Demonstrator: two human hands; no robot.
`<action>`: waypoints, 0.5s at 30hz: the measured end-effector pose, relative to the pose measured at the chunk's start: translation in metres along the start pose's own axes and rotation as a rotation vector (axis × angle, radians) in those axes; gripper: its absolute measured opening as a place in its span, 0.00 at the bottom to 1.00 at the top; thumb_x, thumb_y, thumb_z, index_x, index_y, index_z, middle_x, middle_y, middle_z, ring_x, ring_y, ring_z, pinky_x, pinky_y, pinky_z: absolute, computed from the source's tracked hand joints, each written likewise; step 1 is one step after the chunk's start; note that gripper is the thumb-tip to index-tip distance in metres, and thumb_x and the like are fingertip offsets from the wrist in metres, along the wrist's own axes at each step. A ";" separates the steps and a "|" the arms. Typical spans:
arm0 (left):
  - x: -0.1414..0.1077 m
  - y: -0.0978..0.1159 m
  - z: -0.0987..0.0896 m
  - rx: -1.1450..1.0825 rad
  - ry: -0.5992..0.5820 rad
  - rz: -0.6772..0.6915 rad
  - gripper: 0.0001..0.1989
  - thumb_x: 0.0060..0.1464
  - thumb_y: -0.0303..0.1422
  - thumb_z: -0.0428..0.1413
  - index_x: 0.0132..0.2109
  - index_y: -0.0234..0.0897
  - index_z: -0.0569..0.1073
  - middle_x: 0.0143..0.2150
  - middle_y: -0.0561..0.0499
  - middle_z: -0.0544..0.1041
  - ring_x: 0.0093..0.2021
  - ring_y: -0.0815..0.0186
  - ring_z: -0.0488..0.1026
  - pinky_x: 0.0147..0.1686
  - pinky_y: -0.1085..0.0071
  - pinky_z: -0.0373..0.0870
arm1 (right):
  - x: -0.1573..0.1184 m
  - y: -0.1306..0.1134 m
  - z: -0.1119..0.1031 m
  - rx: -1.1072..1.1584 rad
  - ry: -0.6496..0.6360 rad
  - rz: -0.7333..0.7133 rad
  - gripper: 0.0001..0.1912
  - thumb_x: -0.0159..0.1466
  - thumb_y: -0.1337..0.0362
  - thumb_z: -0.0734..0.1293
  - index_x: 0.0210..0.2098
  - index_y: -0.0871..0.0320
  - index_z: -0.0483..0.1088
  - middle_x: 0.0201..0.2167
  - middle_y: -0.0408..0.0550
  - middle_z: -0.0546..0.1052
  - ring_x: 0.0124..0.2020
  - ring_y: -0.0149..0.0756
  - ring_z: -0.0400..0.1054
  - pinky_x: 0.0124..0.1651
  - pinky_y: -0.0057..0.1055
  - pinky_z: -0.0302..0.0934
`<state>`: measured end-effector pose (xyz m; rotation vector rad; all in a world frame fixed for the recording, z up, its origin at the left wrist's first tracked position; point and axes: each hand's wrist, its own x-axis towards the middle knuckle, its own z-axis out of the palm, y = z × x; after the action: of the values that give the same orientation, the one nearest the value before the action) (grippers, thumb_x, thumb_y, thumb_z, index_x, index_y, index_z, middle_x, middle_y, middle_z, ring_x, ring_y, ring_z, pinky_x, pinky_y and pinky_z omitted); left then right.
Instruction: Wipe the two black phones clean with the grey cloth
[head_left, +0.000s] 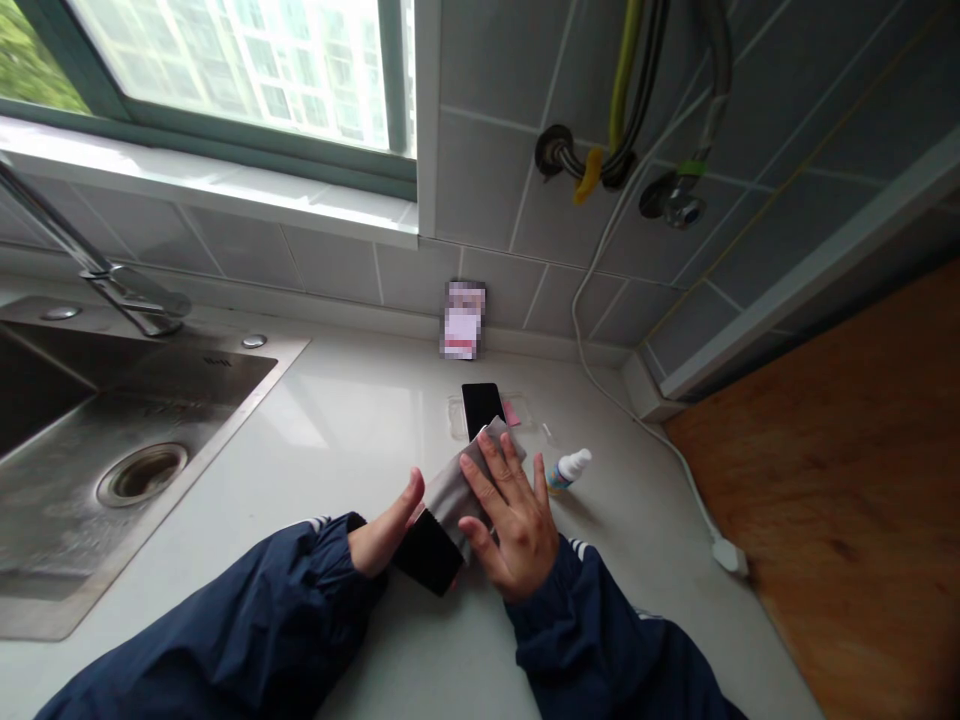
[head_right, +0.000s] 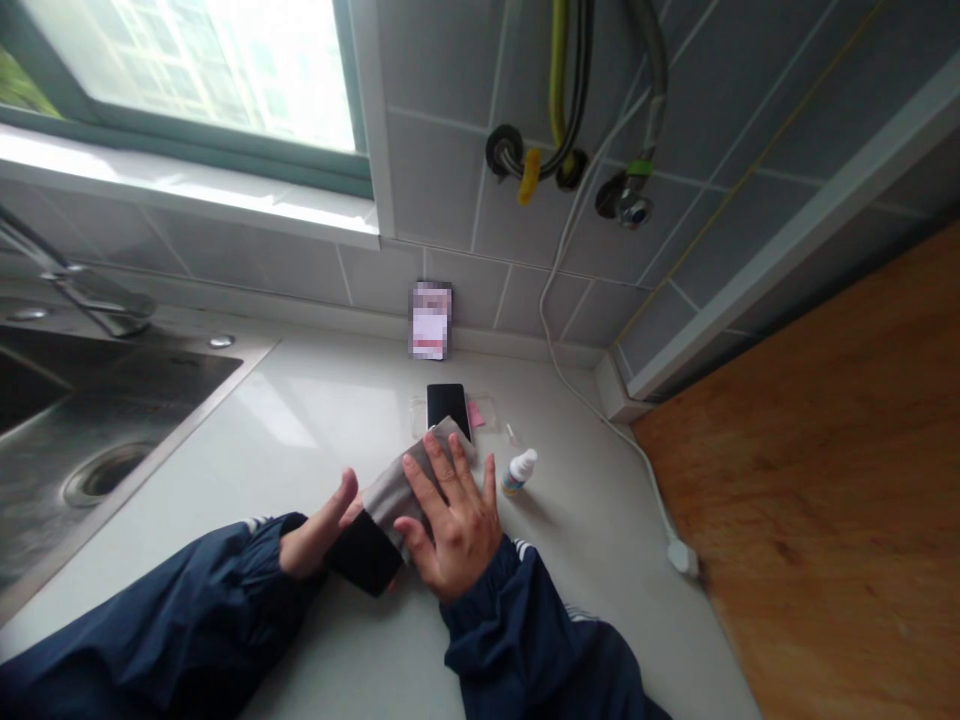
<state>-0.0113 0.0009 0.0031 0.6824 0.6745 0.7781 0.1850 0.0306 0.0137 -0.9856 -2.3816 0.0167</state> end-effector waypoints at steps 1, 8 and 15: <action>0.000 0.000 0.000 0.000 -0.001 -0.007 0.48 0.54 0.67 0.39 0.72 0.42 0.55 0.53 0.36 0.79 0.37 0.51 0.80 0.29 0.62 0.76 | 0.000 0.001 0.000 0.004 0.003 0.003 0.29 0.75 0.51 0.48 0.71 0.52 0.52 0.73 0.52 0.52 0.74 0.51 0.41 0.71 0.60 0.32; -0.001 0.003 0.005 -0.056 -0.014 0.038 0.42 0.60 0.61 0.39 0.73 0.43 0.51 0.59 0.36 0.75 0.45 0.48 0.79 0.38 0.57 0.77 | -0.001 -0.005 0.000 0.040 0.010 -0.022 0.30 0.74 0.49 0.48 0.70 0.54 0.53 0.73 0.51 0.51 0.74 0.53 0.41 0.71 0.61 0.34; 0.001 0.001 0.002 -0.188 -0.098 0.102 0.42 0.60 0.61 0.40 0.71 0.38 0.58 0.65 0.41 0.71 0.67 0.48 0.63 0.68 0.55 0.49 | -0.008 -0.021 -0.001 0.064 -0.075 -0.126 0.31 0.74 0.47 0.48 0.70 0.54 0.54 0.73 0.49 0.52 0.74 0.52 0.40 0.71 0.62 0.28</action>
<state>-0.0097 0.0021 0.0048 0.5822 0.4734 0.8843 0.1768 0.0100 0.0154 -0.8167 -2.4913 0.0841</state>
